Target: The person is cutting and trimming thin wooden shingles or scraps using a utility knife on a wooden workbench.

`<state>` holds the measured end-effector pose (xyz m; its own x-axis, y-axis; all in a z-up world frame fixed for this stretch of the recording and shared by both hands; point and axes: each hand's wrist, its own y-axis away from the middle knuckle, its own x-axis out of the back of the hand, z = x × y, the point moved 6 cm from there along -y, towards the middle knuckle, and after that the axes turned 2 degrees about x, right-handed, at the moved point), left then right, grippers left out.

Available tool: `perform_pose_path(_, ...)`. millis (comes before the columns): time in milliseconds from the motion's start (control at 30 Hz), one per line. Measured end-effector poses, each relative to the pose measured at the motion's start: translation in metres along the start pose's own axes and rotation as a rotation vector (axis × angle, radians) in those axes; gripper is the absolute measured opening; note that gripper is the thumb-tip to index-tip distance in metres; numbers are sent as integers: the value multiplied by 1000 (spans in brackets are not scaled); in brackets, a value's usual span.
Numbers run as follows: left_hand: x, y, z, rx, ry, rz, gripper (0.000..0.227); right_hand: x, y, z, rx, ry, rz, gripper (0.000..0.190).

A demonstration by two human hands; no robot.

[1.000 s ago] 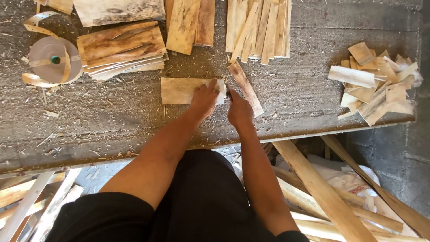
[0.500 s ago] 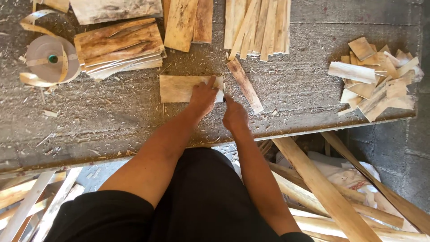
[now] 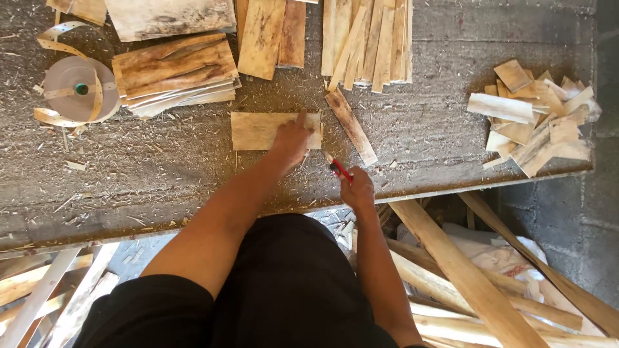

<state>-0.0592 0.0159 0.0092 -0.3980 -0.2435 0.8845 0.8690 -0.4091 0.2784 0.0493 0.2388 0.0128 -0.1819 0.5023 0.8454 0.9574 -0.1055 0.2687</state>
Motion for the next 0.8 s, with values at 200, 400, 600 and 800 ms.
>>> perform_pose_path(200, 9, 12, 4, -149, -215, 201, 60, 7, -10, 20, 125, 27, 126, 27)
perform_pose_path(400, 29, 79, 25, -239, -277, 144, 69, 34, -15, -34, -10, 269, 109, 38)
perform_pose_path(600, -2, 125, -2, -119, -46, 154, 44, 12, -61, -94, 68, 401, -20, 25)
perform_pose_path(800, -43, 145, -24, -90, -133, 135, 49, -32, -78, -135, 623, 470, 148, 69)
